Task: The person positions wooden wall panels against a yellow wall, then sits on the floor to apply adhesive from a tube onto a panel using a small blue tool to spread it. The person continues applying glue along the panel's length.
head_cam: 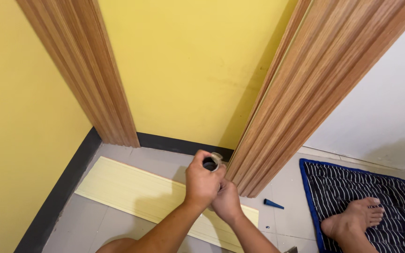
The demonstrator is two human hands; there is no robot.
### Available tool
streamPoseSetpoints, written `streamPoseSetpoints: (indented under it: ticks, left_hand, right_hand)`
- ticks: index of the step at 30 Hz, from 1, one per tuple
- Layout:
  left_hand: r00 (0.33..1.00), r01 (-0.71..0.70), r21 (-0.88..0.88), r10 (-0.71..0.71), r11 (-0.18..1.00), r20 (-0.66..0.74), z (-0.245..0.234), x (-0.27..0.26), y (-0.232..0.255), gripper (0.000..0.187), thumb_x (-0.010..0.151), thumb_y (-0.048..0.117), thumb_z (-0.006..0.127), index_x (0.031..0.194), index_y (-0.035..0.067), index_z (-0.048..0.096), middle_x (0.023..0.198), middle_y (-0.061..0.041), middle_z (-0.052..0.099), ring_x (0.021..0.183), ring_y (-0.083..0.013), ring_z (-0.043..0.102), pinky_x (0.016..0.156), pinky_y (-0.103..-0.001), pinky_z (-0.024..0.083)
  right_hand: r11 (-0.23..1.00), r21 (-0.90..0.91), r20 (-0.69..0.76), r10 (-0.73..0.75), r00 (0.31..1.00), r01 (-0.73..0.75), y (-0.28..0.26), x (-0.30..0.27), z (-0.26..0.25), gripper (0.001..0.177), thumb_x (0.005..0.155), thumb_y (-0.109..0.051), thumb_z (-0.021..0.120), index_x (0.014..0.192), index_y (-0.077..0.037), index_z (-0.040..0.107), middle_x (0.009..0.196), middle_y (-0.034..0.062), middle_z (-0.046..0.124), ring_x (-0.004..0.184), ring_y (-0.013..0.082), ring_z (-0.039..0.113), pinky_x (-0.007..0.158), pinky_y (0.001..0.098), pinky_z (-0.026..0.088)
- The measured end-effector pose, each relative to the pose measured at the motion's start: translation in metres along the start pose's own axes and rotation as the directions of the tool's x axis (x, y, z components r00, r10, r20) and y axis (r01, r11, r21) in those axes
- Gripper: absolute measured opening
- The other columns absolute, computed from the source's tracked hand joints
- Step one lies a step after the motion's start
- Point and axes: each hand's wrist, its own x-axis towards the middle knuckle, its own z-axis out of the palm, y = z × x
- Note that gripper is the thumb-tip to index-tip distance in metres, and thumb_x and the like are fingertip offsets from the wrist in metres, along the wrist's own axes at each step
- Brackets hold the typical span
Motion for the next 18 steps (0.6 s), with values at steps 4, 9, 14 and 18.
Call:
streamPoseSetpoints:
  ticks: [4, 9, 14, 18]
  left_hand:
    - [0.981, -0.024, -0.047, 0.032, 0.999, 0.192, 0.001, 0.003, -0.002, 0.028, 0.074, 0.013, 0.079, 0.096, 0.005, 0.064, 0.076, -0.008, 0.072, 0.067, -0.0139, 0.066, 0.065, -0.033, 0.057]
    - [0.962, -0.068, -0.172, 0.110, 0.983, 0.251, 0.000, 0.018, -0.001, 0.024, 0.075, 0.008, 0.079, 0.093, 0.003, 0.064, 0.079, -0.005, 0.071, 0.072, -0.0096, 0.064, 0.068, -0.029, 0.057]
    - [0.966, -0.036, -0.229, 0.092, 0.973, 0.242, -0.003, 0.017, 0.000, 0.025, 0.075, 0.007, 0.080, 0.091, 0.004, 0.061, 0.079, -0.002, 0.070, 0.073, -0.0089, 0.064, 0.068, -0.028, 0.056]
    - [0.961, 0.004, -0.233, 0.061, 0.973, 0.269, -0.011, 0.013, 0.003, 0.023, 0.075, 0.007, 0.080, 0.090, 0.004, 0.062, 0.078, -0.003, 0.070, 0.072, -0.0088, 0.063, 0.068, -0.028, 0.056]
  right_hand:
    - [0.961, 0.250, 0.086, -0.140, 0.986, 0.115, 0.001, 0.015, -0.010, 0.037, 0.078, -0.008, 0.074, 0.112, -0.004, 0.061, 0.103, 0.0034, 0.070, 0.094, 0.0118, 0.066, 0.080, 0.0305, 0.058]
    - [0.977, 0.089, 0.038, -0.200, 0.979, 0.196, -0.018, 0.025, -0.017, 0.049, 0.069, -0.003, 0.081, 0.113, 0.001, 0.060, 0.105, 0.0083, 0.065, 0.096, 0.0150, 0.065, 0.080, 0.0326, 0.056]
    - [0.990, 0.086, 0.081, -0.115, 0.990, 0.108, -0.039, 0.021, -0.020, 0.036, 0.073, -0.007, 0.081, 0.104, 0.003, 0.065, 0.091, 0.0075, 0.073, 0.084, 0.0121, 0.068, 0.072, 0.0315, 0.058]
    - [1.000, -0.005, 0.050, 0.008, 0.999, -0.008, -0.049, 0.014, -0.017, 0.037, 0.074, -0.010, 0.081, 0.104, 0.002, 0.064, 0.082, 0.0077, 0.072, 0.076, 0.0105, 0.065, 0.067, 0.0323, 0.057]
